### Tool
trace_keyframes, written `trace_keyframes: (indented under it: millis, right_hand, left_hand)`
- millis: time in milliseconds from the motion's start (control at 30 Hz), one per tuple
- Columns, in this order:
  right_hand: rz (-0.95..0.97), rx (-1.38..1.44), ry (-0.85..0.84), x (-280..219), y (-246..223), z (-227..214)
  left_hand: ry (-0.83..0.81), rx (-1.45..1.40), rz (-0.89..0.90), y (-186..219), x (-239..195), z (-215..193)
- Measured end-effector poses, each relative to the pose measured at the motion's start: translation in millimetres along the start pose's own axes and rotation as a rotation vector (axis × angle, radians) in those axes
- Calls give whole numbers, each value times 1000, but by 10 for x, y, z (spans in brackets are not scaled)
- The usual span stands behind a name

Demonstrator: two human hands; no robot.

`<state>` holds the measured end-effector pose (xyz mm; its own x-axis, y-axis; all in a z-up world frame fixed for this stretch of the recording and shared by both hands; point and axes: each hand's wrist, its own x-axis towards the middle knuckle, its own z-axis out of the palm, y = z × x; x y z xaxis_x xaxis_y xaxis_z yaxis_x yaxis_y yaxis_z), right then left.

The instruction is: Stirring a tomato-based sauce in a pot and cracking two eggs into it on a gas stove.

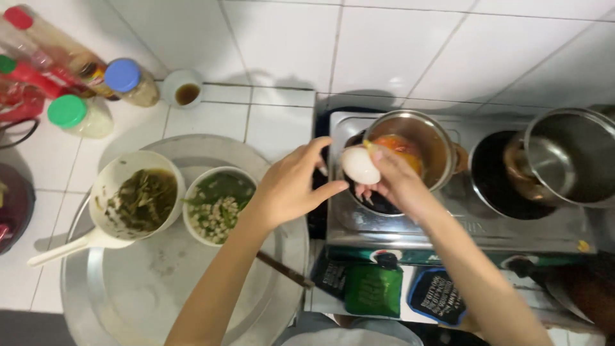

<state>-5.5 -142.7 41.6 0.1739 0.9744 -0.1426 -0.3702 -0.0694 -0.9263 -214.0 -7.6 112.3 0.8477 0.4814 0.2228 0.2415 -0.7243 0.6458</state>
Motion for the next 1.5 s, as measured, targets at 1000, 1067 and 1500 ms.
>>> trace_keyframes:
  millis: [1000, 1067, 1500]
  right_hand:
    - [-12, -1242, -18, 178, -653, -1524]
    - [45, -1212, -4, 176, -648, -1511]
    - [-35, -1277, 48, 291, -425, -1549]
  left_hand:
    - [-175, 144, 394, -256, 1673, 1943]
    - [-184, 136, 389, -260, 1682, 1956]
    - [-209, 184, 349, -271, 1699, 2040]
